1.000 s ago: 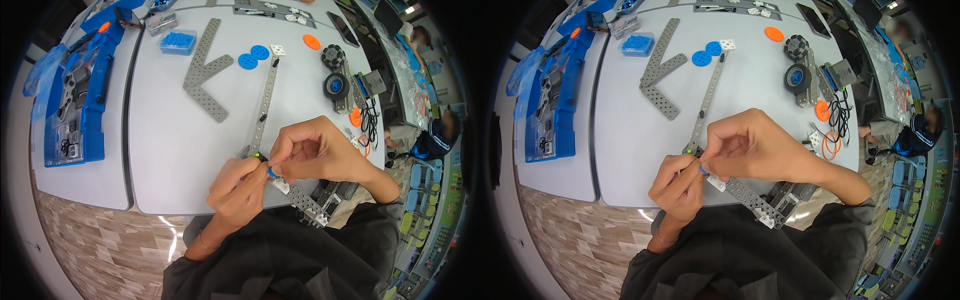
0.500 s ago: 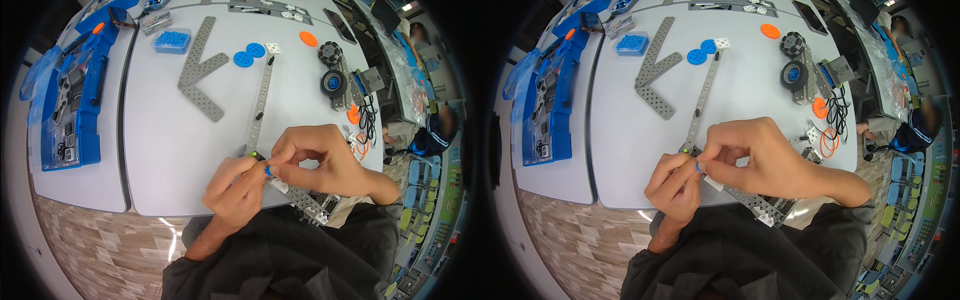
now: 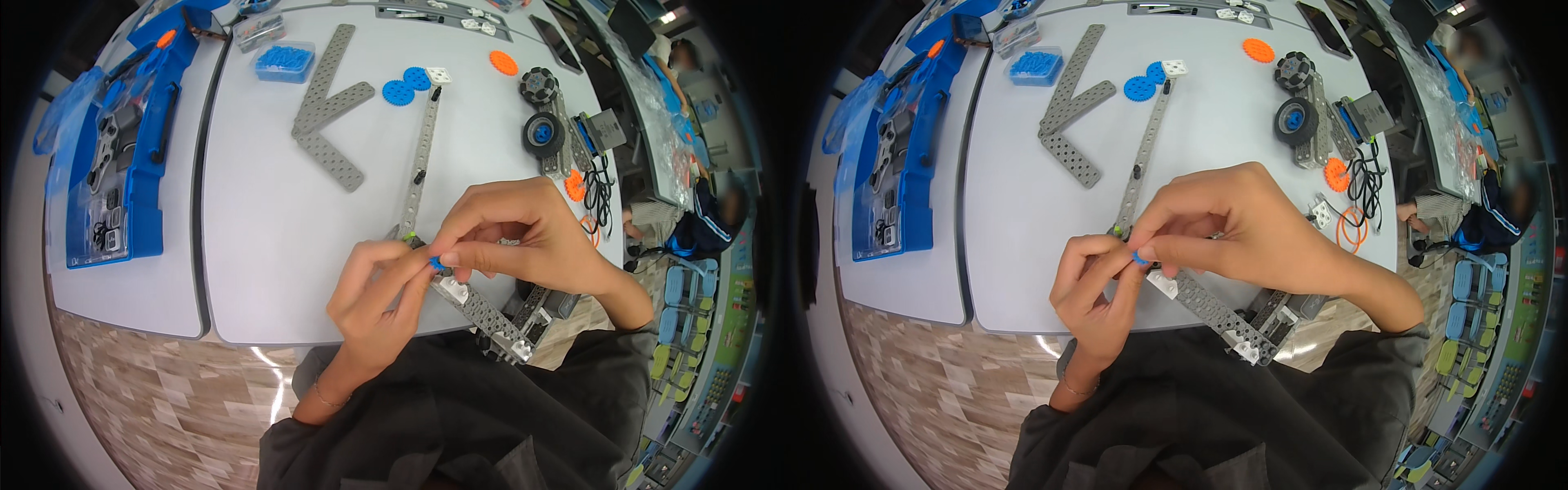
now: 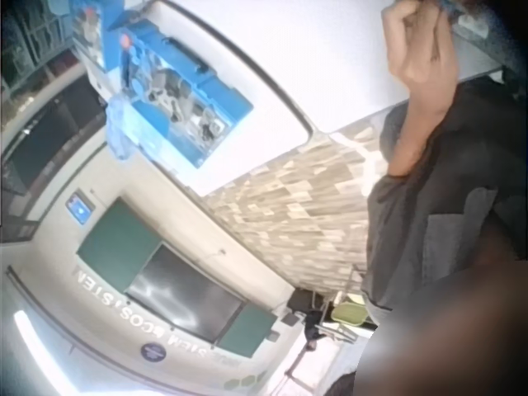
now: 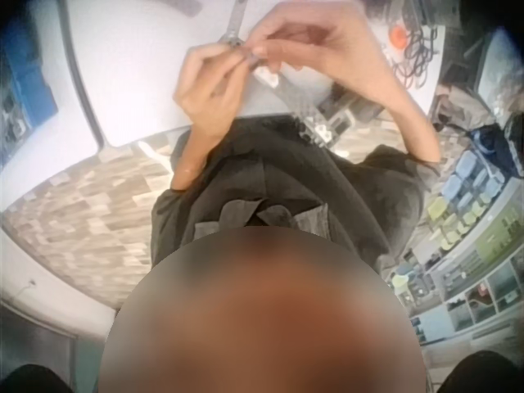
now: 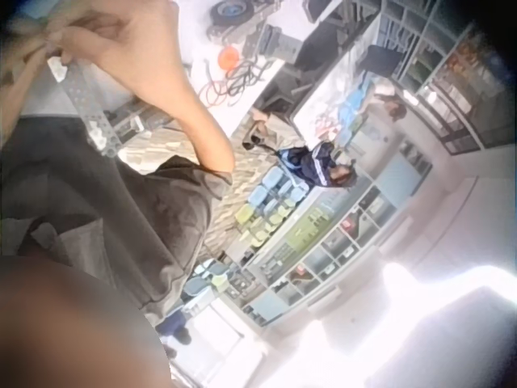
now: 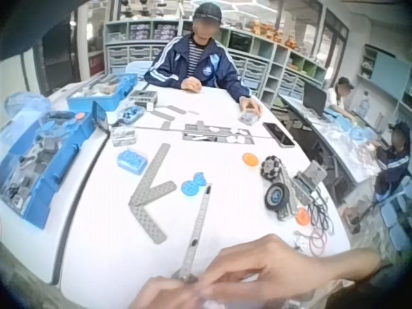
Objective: The person assembles a small robot by attaching blue gear pieces to a gray frame structure on a white table. They pick up small components, align them with the frame, and press them into place while occasionally adjusting the assembly.
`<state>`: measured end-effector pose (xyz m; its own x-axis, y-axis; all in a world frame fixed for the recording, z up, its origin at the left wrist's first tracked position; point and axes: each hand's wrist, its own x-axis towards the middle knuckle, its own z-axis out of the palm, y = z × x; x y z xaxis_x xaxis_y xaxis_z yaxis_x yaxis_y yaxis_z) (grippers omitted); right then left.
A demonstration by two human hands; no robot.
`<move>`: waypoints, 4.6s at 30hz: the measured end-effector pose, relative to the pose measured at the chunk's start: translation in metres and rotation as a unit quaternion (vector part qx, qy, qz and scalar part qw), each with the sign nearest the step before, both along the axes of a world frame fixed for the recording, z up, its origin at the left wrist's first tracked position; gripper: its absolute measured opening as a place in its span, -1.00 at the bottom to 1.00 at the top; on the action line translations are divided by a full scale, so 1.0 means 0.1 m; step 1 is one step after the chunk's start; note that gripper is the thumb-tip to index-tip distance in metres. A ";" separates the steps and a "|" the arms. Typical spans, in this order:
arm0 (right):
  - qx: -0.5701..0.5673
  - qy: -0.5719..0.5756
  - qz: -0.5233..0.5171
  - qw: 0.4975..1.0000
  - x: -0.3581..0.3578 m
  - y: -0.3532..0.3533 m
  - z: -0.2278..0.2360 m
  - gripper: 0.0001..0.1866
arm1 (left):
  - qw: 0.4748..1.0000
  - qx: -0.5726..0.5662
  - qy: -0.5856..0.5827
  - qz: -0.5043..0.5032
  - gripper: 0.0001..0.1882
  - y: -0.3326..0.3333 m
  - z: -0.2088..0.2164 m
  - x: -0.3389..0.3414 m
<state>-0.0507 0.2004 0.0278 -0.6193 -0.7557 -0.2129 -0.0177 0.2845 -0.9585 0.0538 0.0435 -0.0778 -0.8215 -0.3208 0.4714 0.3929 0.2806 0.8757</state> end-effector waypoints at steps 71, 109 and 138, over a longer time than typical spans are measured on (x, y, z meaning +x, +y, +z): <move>-0.042 0.369 0.205 0.906 -0.20 -0.02 -0.03 -0.80 | 0.999 -0.020 0.046 -0.009 -0.86 -0.01 -0.04 -0.05; -0.087 0.524 0.144 0.835 -0.02 0.03 -0.22 -0.83 | 0.551 0.712 -0.265 -0.347 -0.18 0.28 -0.08 0.34; -0.060 0.604 0.196 0.770 -0.02 0.08 -0.17 -0.76 | 0.327 0.885 -0.148 -0.296 -0.28 0.46 -0.28 0.13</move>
